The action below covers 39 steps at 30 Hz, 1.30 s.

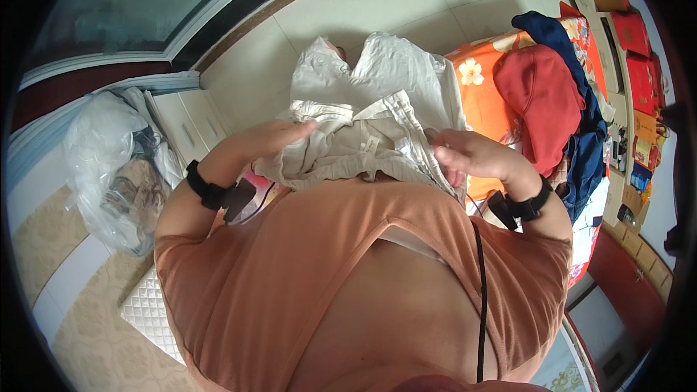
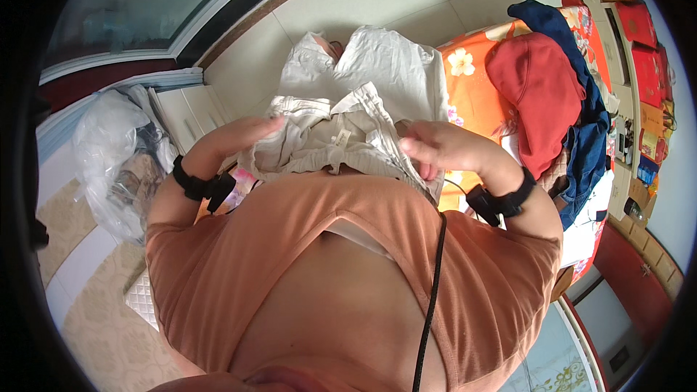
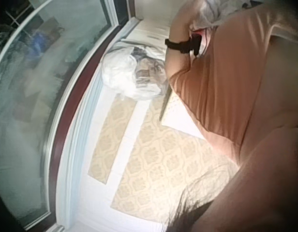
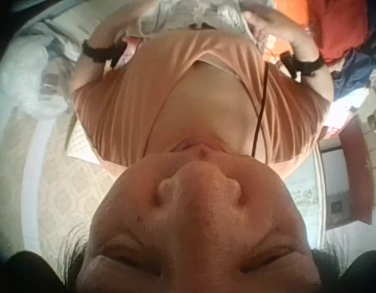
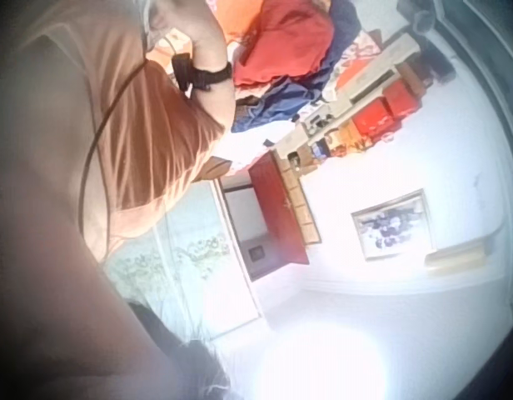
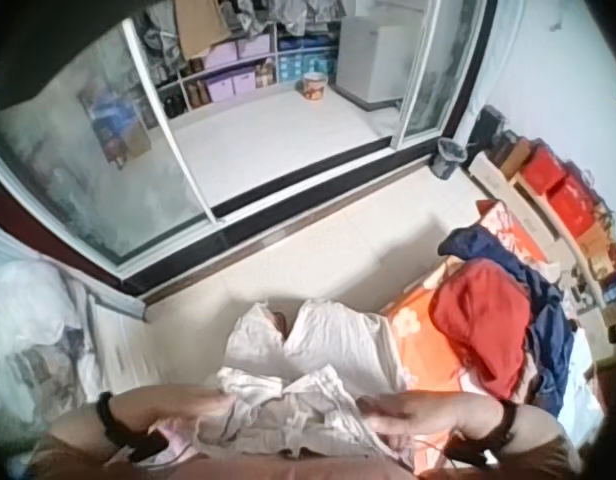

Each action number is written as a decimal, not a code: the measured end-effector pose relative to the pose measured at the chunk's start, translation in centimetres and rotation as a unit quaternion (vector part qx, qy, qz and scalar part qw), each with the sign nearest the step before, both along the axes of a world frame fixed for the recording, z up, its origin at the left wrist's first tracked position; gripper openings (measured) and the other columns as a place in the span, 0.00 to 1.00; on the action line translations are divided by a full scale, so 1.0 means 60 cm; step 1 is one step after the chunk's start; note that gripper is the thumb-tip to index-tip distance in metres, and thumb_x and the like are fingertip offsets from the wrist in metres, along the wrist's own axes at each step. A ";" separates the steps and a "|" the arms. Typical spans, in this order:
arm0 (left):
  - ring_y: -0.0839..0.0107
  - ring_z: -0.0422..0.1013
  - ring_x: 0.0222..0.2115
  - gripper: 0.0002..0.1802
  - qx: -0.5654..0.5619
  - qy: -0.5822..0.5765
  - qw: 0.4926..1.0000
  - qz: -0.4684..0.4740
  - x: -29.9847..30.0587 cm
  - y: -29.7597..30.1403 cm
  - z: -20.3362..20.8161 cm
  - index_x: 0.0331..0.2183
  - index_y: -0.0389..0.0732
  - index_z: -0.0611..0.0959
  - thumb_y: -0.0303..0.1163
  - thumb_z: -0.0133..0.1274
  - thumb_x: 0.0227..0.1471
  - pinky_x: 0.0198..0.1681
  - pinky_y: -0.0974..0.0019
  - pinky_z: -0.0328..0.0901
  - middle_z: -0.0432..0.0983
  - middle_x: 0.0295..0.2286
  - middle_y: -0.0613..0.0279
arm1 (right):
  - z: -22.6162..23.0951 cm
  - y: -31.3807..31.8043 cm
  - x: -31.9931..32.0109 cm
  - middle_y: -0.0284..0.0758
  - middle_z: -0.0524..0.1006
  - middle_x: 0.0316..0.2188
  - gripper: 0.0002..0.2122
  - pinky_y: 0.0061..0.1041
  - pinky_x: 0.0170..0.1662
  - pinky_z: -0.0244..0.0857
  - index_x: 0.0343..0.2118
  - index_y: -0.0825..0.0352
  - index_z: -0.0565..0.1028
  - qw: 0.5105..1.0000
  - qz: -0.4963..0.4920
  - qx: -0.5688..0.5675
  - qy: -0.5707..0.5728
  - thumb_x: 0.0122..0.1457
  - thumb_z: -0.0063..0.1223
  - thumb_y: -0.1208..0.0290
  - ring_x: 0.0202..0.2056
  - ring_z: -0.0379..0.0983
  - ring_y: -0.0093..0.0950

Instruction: The person folds a white pair of pants, a red long-sleeve shirt, and a pair of blue jeans on a bed. Each item is smoothed, folded into a compact rectangle, and placed on the bed.

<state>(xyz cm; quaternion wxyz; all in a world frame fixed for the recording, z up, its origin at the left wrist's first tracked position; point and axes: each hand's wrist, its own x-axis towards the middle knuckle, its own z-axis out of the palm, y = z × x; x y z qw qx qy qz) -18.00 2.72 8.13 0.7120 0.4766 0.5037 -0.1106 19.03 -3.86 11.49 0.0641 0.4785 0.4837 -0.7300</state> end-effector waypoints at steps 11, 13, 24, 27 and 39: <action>0.60 0.66 0.48 0.12 0.355 -0.114 0.903 -0.215 -0.019 -0.001 0.080 0.35 0.32 0.74 0.24 0.45 0.45 0.48 0.64 0.61 0.68 0.47 0.47 | 0.013 -0.001 -0.040 0.42 0.75 0.23 0.17 0.35 0.29 0.68 0.43 0.66 0.70 0.835 0.186 0.501 -0.132 0.47 0.49 0.72 0.27 0.73 0.41; 0.57 0.64 0.50 0.13 0.298 -0.153 0.912 -0.237 -0.014 -0.006 0.079 0.36 0.32 0.73 0.23 0.47 0.43 0.49 0.63 0.61 0.66 0.48 0.45 | 0.014 -0.012 -0.043 0.38 0.73 0.21 0.18 0.32 0.27 0.68 0.45 0.62 0.71 0.808 0.222 0.539 -0.085 0.48 0.47 0.73 0.28 0.73 0.37; 0.70 0.71 0.37 0.32 0.187 -0.069 0.944 -0.264 0.072 0.031 0.021 0.56 0.35 0.59 0.21 0.45 0.48 0.40 0.68 0.65 0.71 0.44 0.53 | 0.003 -0.007 -0.049 0.33 0.71 0.20 0.21 0.32 0.29 0.67 0.49 0.55 0.73 0.804 0.215 0.554 0.031 0.48 0.49 0.71 0.27 0.68 0.35; 0.67 0.71 0.38 0.26 0.112 -0.118 0.966 -0.201 0.085 0.043 0.026 0.53 0.35 0.65 0.25 0.48 0.50 0.43 0.68 0.65 0.70 0.45 0.50 | 0.010 0.000 -0.051 0.33 0.72 0.20 0.20 0.32 0.32 0.68 0.48 0.55 0.73 0.814 0.224 0.535 0.032 0.49 0.47 0.72 0.29 0.70 0.36; 0.49 0.71 0.37 0.27 0.302 -0.102 0.827 -0.462 0.144 0.033 0.062 0.46 0.35 0.72 0.30 0.55 0.41 0.39 0.55 0.65 0.74 0.36 0.46 | 0.039 -0.007 0.029 0.46 0.63 0.53 0.36 0.34 0.54 0.58 0.60 0.58 0.58 0.954 0.137 0.261 0.059 0.44 0.58 0.74 0.52 0.63 0.42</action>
